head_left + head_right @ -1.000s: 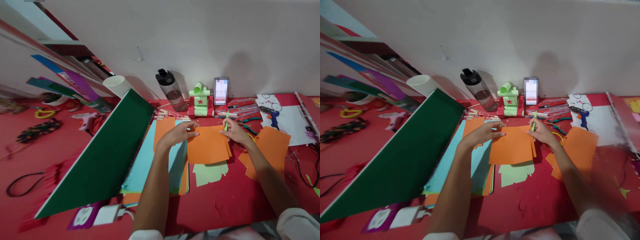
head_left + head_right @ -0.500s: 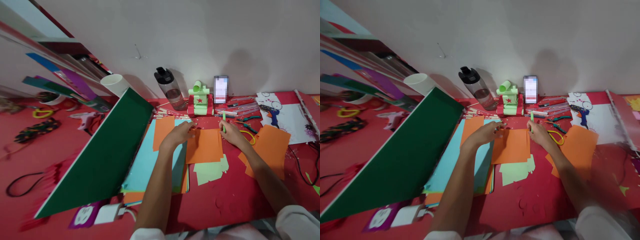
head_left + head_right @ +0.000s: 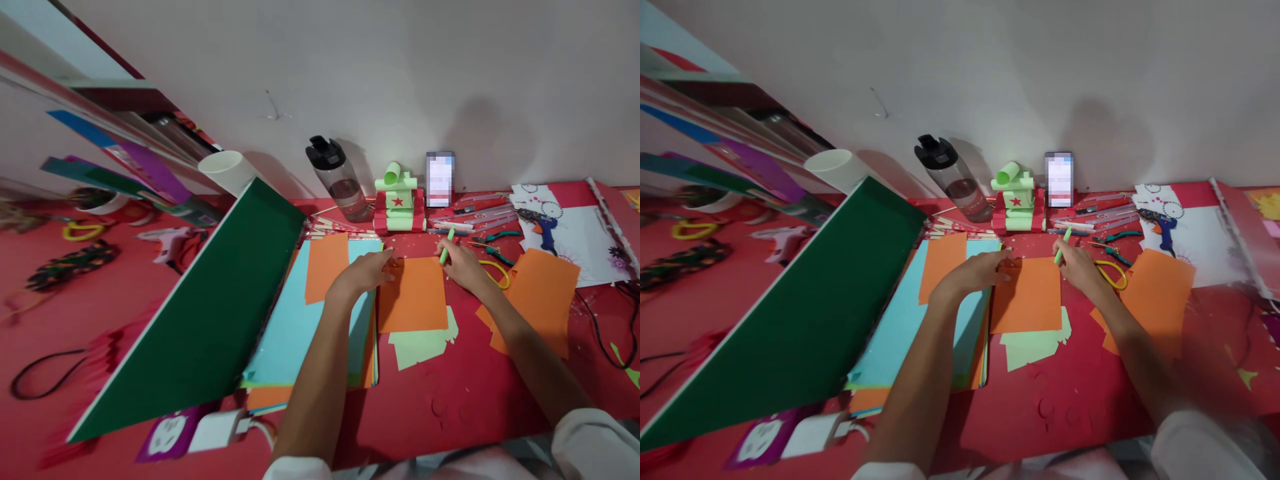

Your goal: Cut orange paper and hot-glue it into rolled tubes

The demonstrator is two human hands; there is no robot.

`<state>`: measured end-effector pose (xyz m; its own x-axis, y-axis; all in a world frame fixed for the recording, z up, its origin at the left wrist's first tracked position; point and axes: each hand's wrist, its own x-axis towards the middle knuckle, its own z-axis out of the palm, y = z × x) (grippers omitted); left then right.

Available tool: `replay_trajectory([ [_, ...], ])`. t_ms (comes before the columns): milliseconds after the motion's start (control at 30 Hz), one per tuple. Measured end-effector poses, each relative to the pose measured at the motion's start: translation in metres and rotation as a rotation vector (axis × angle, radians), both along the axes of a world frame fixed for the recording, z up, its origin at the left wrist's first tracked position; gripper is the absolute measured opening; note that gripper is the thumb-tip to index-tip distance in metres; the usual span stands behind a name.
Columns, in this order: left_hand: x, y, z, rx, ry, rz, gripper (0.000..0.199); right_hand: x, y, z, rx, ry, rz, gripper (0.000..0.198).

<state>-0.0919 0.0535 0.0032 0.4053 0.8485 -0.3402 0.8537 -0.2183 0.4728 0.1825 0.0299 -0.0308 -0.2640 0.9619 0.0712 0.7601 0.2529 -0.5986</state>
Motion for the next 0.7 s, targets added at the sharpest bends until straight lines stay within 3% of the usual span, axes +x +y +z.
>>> replay_trajectory([
  [333, 0.012, -0.008, 0.013, 0.076, 0.279, 0.007, 0.040, -0.002, -0.001, -0.003, -0.016, -0.003, 0.035, 0.036],
  [700, 0.013, -0.009, 0.016, 0.064, 0.290, 0.001, 0.036, -0.007, -0.002, -0.001, -0.020, 0.104, 0.021, 0.027],
])
